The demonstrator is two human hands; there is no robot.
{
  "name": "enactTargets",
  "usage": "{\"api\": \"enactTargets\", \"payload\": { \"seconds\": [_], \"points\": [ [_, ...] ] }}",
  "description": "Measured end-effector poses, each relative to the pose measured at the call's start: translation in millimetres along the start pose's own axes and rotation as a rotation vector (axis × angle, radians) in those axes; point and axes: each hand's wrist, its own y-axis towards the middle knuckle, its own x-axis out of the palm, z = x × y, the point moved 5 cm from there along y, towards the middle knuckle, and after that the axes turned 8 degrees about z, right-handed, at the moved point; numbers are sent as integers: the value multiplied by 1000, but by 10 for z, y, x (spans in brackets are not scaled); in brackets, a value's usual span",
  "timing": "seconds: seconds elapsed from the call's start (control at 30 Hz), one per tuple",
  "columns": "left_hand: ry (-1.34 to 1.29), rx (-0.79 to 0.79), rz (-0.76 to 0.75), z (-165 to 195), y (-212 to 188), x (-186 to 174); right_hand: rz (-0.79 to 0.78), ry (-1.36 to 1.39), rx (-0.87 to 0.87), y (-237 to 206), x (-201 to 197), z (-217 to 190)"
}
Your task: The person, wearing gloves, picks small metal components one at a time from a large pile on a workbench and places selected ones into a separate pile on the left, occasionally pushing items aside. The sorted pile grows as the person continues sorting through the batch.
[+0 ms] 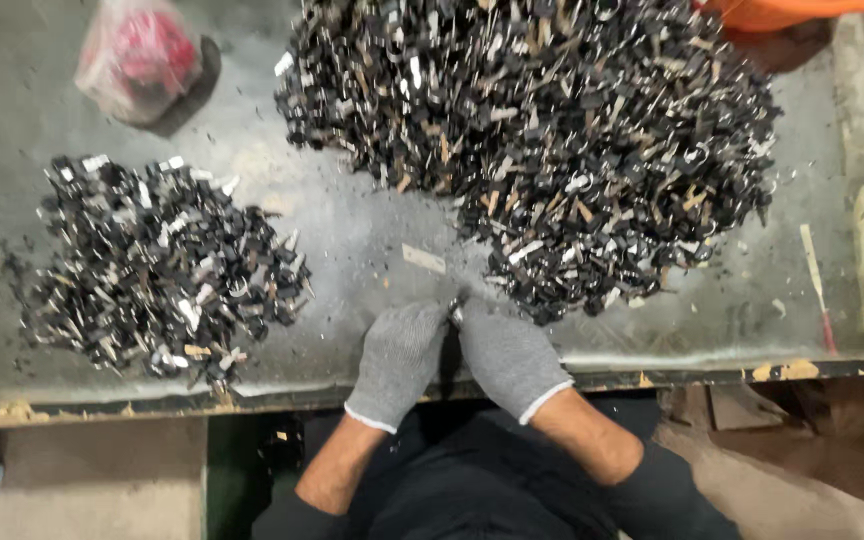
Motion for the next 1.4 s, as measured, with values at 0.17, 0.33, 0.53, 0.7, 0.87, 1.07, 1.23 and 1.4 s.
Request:
{"api": "enactTargets", "payload": {
  "seconds": [0.17,0.33,0.53,0.7,0.87,1.07,1.23,1.4],
  "points": [
    [33,-66,-109,-38,-7,81,-63,284,-69,120,96,171],
    [68,-34,-33,29,-2,55,63,204,-118,93,44,109],
    [-37,-171,-40,-33,4,34,336,-41,-163,-183,-84,-64],
    [-57,-84,-29,50,7,-2,84,9,-29,-40,109,37],
    [-83,-371,-93,-64,-12,10,89,422,-194,160,-18,152],
    [178,-131,-51,131,-78,0,123,85,7,-192,54,120],
    [63,-205,-8,53,-64,-43,125,13,-52,-255,37,19],
    [64,-102,-2,171,-47,-55,53,-32,-49,-157,27,10]
  ]
}}
